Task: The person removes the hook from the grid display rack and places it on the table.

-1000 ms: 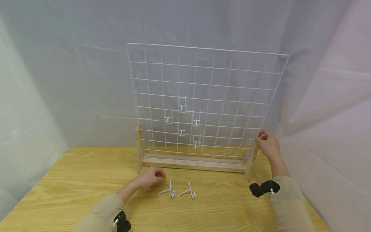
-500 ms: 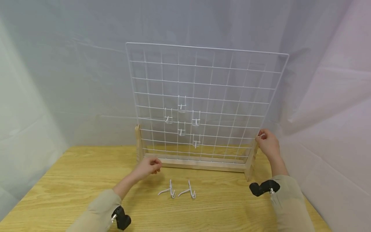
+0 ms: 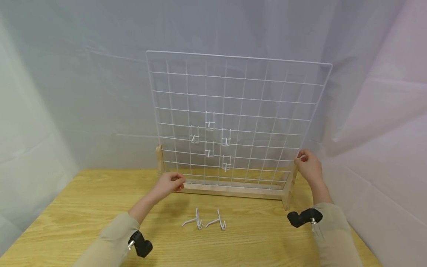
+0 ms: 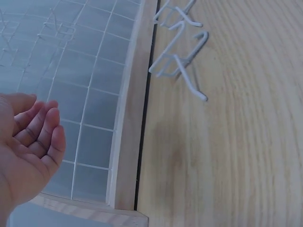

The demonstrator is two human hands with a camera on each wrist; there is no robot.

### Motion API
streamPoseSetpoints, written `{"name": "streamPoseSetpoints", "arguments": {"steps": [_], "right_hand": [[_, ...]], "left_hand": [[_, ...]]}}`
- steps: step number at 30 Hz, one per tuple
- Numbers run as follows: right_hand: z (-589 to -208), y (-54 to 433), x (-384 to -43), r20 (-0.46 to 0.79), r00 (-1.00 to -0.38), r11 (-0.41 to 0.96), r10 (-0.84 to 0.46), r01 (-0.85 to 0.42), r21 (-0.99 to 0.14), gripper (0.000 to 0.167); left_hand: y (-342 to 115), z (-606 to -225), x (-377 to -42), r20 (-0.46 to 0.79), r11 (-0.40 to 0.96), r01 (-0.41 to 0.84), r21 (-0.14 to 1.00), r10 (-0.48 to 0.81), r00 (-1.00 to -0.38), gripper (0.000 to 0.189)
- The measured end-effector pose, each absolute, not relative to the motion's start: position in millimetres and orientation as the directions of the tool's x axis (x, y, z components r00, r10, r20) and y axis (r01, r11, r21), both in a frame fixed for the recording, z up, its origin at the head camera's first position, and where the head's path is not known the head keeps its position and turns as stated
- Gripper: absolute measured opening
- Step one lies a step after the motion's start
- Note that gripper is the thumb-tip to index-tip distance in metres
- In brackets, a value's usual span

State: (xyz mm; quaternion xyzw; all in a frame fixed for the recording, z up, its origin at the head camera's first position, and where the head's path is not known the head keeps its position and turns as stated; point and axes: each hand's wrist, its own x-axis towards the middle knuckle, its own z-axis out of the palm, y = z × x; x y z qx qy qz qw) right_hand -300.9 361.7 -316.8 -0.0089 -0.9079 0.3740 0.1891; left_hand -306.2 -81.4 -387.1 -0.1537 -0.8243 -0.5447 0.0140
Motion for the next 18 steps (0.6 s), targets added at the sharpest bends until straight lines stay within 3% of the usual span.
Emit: {"name": "streamPoseSetpoints", "arguments": {"steps": [18], "right_hand": [[-317.7,363.4,-302.0,0.356,-0.922,0.728,0.152,-0.139,-0.671,0.017]], "left_hand": [[-82.5,-352.4,-312.7,0.249,0.342,0.310,0.887,0.211,-0.945,0.018]]}}
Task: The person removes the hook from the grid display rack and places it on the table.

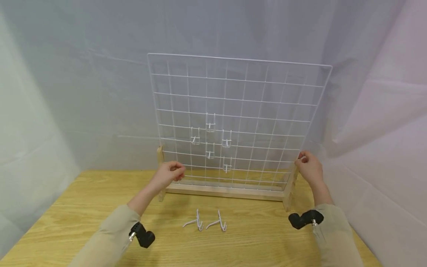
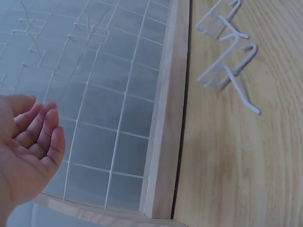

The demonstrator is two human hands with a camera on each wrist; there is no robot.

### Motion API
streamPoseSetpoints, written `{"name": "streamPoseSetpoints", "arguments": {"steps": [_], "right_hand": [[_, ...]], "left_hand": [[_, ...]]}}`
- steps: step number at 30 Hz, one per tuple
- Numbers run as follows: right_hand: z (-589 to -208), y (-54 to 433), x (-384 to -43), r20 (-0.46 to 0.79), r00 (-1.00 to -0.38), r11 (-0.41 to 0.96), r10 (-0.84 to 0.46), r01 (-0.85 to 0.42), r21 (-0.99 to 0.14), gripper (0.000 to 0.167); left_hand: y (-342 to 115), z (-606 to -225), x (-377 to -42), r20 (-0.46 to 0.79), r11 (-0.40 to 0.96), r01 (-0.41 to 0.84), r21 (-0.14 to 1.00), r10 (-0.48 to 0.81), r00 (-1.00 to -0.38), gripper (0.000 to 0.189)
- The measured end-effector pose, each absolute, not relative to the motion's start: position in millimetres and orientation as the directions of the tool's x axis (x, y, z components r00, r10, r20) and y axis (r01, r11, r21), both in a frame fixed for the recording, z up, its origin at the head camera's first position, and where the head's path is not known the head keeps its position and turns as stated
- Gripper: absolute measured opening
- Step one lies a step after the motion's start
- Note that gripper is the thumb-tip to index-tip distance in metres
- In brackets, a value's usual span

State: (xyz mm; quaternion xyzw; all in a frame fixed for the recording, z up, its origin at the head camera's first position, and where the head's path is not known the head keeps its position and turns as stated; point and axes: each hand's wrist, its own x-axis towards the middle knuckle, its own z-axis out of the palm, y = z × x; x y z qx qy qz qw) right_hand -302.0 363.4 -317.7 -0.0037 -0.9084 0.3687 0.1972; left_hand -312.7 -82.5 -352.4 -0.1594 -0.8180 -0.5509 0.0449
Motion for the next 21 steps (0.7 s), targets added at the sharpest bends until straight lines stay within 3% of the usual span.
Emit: {"name": "streamPoseSetpoints", "arguments": {"steps": [14,21], "right_hand": [[-315.6,361.5,-299.2,0.376,-0.915,0.729,0.146,-0.158,-0.666,0.015],[-315.2,360.0,-299.0,0.377,-0.914,0.724,0.153,-0.156,-0.672,0.015]], "left_hand": [[-75.6,-330.9,-317.8,0.297,0.382,0.348,0.856,0.187,-0.937,0.023],[-75.4,-316.9,-320.0,0.290,0.331,0.330,0.884,0.165,-0.943,0.023]]}}
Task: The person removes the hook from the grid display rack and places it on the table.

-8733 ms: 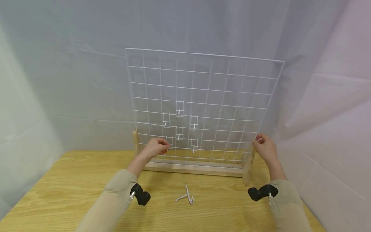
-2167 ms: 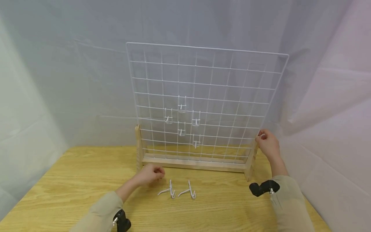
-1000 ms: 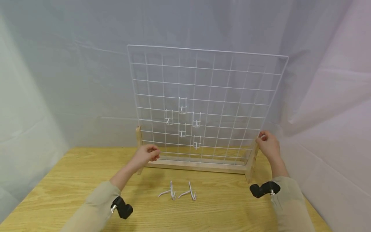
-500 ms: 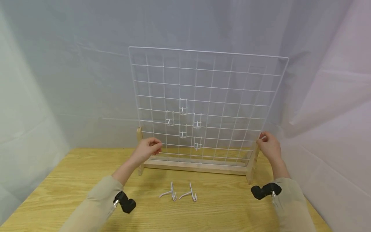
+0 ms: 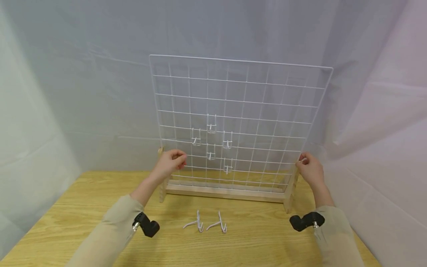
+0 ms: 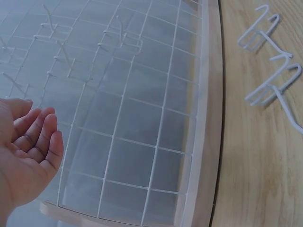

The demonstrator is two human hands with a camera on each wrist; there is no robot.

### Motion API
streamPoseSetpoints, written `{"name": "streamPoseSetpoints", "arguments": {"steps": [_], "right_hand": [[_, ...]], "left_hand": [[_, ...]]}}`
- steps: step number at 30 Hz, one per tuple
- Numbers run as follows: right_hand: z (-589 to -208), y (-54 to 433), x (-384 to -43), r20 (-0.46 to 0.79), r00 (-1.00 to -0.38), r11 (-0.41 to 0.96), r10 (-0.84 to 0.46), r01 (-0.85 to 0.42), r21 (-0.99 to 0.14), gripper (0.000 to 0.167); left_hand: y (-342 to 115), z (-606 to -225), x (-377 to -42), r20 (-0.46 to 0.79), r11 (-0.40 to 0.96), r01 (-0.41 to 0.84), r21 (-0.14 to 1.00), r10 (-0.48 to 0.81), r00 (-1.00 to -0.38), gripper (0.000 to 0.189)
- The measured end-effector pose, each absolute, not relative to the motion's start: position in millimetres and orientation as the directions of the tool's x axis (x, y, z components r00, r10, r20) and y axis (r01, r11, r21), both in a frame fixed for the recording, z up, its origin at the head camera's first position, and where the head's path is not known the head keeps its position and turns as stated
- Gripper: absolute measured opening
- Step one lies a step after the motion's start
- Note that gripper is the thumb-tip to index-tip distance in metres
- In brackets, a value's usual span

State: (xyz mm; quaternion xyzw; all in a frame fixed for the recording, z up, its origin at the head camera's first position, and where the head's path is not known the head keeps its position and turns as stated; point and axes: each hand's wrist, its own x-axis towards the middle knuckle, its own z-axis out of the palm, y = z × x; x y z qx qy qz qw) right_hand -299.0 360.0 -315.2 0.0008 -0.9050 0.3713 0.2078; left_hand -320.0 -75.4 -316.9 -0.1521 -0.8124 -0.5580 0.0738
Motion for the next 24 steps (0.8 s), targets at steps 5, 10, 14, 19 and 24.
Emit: {"name": "streamPoseSetpoints", "arguments": {"steps": [5,10,14,19,24], "right_hand": [[-315.5,360.6,-298.5,0.383,-0.911,0.722,0.152,-0.162,-0.673,0.015],[-315.7,360.7,-298.5,0.393,-0.908,0.727,0.143,-0.173,-0.665,0.015],[-316.4,361.3,-299.6,0.388,-0.910,0.728,0.144,-0.168,-0.664,0.015],[-316.8,361.2,-300.8,0.376,-0.914,0.718,0.152,-0.160,-0.677,0.015],[-317.1,361.9,-300.8,0.375,-0.915,0.723,0.151,-0.156,-0.673,0.015]], "left_hand": [[-75.0,-308.5,-322.5,0.316,0.306,0.349,0.886,0.153,-0.936,0.022],[-74.0,-300.2,-324.9,0.309,0.278,0.333,0.901,0.127,-0.943,0.022],[-72.2,-294.3,-327.9,0.309,0.278,0.333,0.901,0.127,-0.942,0.025],[-69.6,-286.5,-331.1,0.332,0.286,0.358,0.889,0.138,-0.933,0.025],[-65.6,-278.9,-334.2,0.318,0.268,0.344,0.900,0.134,-0.938,0.026]]}}
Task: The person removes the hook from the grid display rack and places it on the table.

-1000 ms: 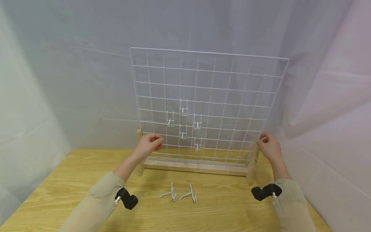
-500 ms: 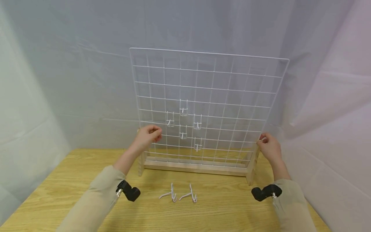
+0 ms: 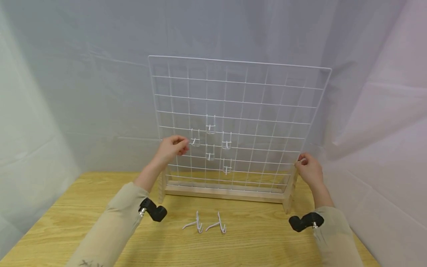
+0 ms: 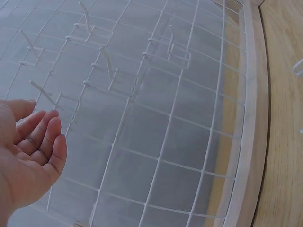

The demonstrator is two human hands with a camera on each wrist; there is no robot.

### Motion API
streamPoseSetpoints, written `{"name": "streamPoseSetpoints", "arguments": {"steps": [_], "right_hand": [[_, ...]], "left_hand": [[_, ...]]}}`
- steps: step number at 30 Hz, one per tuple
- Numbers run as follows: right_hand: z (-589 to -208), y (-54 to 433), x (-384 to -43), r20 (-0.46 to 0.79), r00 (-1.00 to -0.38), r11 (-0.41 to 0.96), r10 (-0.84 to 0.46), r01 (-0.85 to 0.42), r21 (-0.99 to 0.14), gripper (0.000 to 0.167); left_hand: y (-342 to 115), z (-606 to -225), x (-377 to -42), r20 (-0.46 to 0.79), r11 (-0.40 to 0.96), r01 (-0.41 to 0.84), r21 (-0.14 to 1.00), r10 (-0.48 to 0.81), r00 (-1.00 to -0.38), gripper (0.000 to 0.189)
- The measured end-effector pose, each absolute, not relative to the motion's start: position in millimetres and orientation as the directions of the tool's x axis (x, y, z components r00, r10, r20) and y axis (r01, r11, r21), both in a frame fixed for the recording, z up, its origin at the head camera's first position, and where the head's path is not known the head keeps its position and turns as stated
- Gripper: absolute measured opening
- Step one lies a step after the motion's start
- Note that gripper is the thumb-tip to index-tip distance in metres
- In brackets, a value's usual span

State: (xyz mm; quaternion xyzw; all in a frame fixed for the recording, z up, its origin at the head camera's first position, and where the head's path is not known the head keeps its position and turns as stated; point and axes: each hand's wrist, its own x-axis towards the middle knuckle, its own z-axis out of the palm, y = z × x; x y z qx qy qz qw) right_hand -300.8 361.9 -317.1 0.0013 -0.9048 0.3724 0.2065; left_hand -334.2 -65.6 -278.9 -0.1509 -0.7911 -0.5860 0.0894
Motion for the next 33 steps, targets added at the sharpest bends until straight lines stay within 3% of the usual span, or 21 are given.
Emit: {"name": "streamPoseSetpoints", "arguments": {"steps": [7,33], "right_hand": [[-317.2,362.5,-300.5,0.382,-0.912,0.729,0.148,-0.160,-0.666,0.016],[-322.0,363.4,-302.4,0.373,-0.915,0.718,0.156,-0.154,-0.679,0.016]], "left_hand": [[-59.6,-273.0,-337.3,0.298,0.287,0.329,0.900,0.146,-0.943,0.033],[-44.9,-266.3,-344.1,0.225,0.158,0.252,0.955,0.171,-0.959,0.024]]}}
